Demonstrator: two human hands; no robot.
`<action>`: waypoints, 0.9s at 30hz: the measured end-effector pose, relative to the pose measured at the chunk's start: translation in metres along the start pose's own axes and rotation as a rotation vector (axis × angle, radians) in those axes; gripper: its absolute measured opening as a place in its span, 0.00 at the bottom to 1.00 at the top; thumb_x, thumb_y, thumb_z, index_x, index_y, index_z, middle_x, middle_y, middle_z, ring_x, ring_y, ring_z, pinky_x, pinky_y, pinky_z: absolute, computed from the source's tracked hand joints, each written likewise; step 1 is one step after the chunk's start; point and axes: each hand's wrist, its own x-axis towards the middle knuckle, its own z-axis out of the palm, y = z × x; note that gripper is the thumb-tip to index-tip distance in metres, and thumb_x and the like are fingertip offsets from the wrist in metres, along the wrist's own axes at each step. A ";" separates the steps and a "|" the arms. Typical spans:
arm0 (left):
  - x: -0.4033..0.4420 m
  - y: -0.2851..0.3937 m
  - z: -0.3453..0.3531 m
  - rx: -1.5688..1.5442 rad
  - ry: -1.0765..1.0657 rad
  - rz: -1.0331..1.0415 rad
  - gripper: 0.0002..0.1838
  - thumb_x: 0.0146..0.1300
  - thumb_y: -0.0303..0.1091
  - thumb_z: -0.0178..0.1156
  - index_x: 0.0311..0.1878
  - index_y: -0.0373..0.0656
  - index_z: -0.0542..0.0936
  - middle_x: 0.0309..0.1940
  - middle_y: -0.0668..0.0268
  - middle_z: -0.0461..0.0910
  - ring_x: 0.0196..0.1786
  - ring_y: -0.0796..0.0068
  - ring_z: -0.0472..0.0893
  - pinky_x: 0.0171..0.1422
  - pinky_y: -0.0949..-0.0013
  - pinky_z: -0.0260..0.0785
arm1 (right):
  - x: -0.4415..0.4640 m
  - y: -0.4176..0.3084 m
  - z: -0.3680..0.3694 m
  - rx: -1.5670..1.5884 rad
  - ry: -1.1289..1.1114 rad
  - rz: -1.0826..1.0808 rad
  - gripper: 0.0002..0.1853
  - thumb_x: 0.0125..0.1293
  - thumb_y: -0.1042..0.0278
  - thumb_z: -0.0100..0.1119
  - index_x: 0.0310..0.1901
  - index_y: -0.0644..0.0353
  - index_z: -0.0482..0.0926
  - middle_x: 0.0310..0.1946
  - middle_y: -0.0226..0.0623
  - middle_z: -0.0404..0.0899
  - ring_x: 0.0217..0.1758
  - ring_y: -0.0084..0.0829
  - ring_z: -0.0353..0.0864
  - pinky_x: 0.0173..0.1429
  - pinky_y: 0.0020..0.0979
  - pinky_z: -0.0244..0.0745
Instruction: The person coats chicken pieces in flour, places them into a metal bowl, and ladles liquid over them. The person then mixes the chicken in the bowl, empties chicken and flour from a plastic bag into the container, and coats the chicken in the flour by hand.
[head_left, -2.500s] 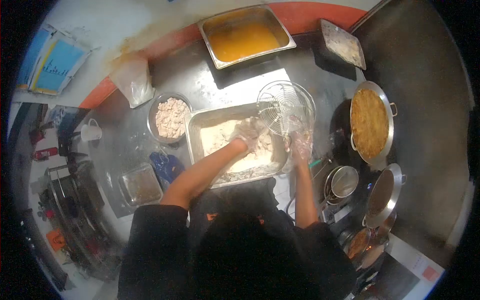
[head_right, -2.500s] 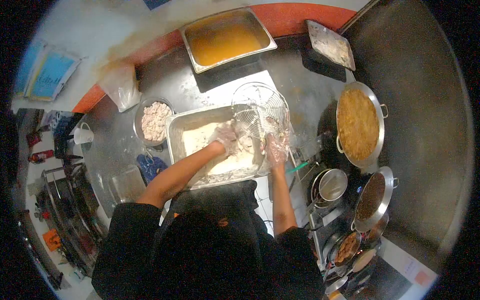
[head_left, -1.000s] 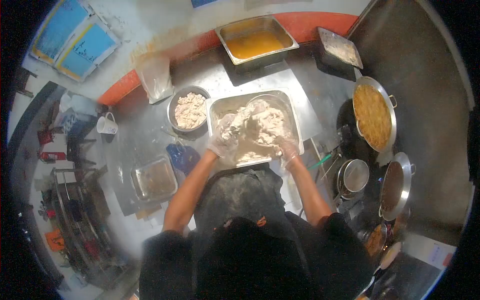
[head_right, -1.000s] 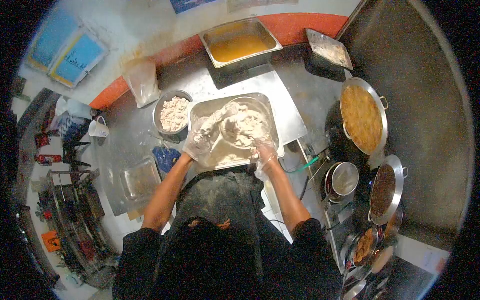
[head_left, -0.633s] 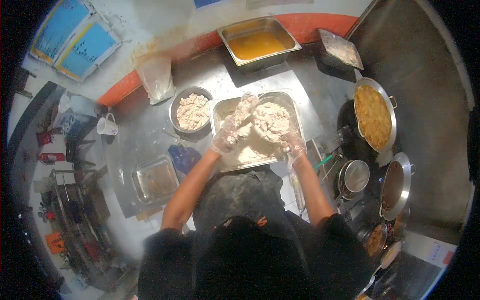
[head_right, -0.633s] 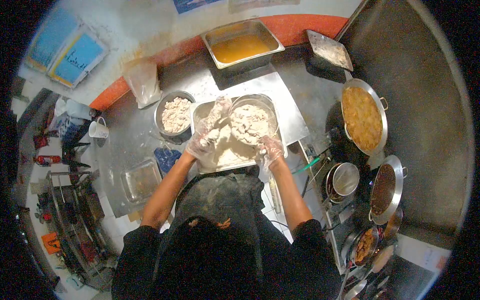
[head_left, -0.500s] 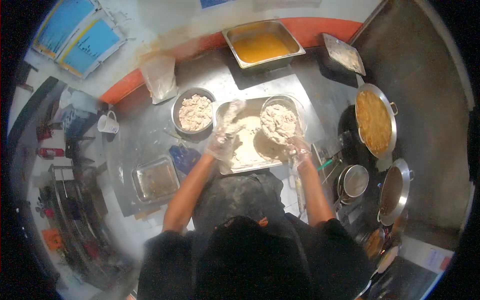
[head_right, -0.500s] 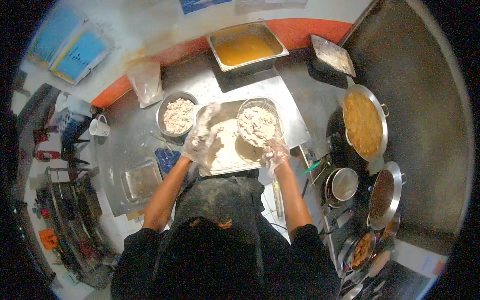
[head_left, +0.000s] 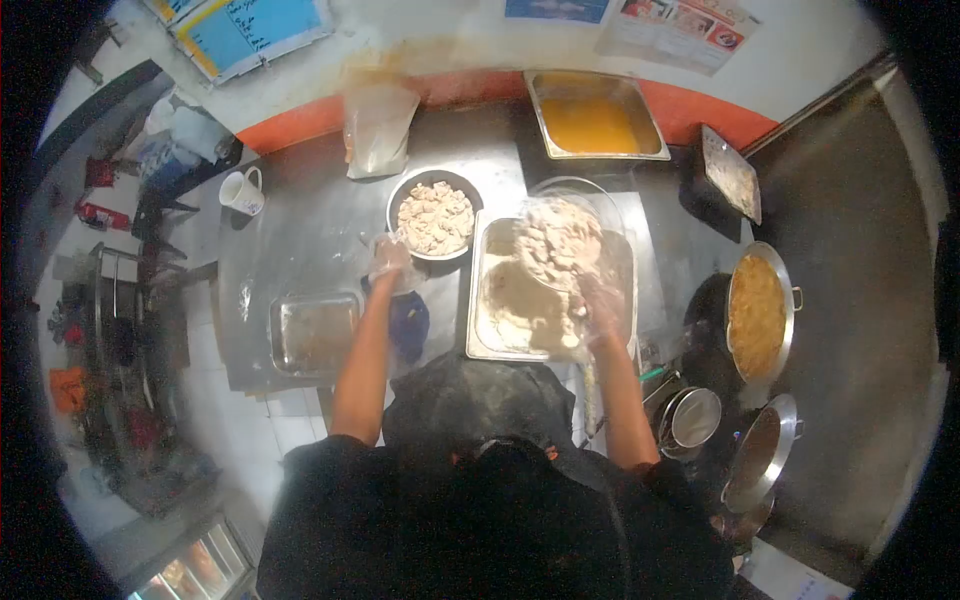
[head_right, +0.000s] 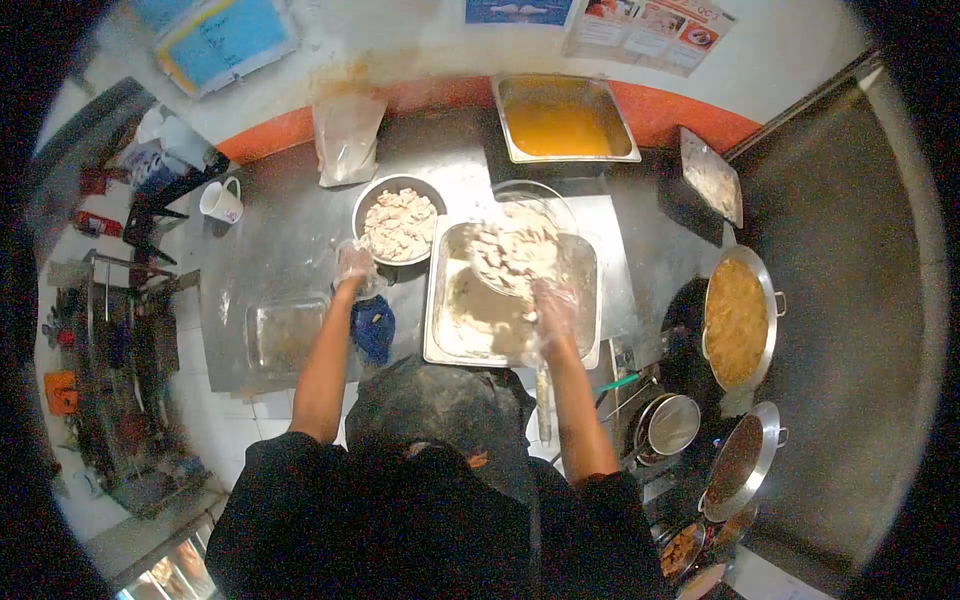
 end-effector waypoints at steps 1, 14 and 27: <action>-0.002 0.002 0.005 0.090 0.064 0.032 0.14 0.55 0.37 0.48 0.41 0.42 0.78 0.41 0.53 0.76 0.46 0.57 0.74 0.54 0.60 0.64 | -0.003 -0.007 0.012 -0.286 -0.094 -0.150 0.10 0.59 0.64 0.53 0.36 0.62 0.75 0.26 0.32 0.73 0.24 0.20 0.70 0.27 0.25 0.67; -0.117 -0.054 -0.144 -0.022 0.275 0.059 0.14 0.56 0.39 0.50 0.38 0.39 0.77 0.38 0.55 0.76 0.44 0.56 0.74 0.52 0.60 0.63 | -0.005 -0.012 0.158 -0.988 -0.631 -1.481 0.31 0.53 0.82 0.50 0.59 0.45 0.61 0.50 0.42 0.67 0.49 0.36 0.72 0.41 0.30 0.76; -0.074 -0.026 -0.106 -0.269 0.485 0.214 0.13 0.51 0.38 0.52 0.34 0.41 0.79 0.32 0.54 0.77 0.39 0.53 0.75 0.46 0.55 0.65 | 0.010 -0.039 0.109 -0.479 -0.336 -1.121 0.18 0.55 0.72 0.50 0.50 0.60 0.67 0.38 0.44 0.73 0.34 0.38 0.76 0.34 0.32 0.73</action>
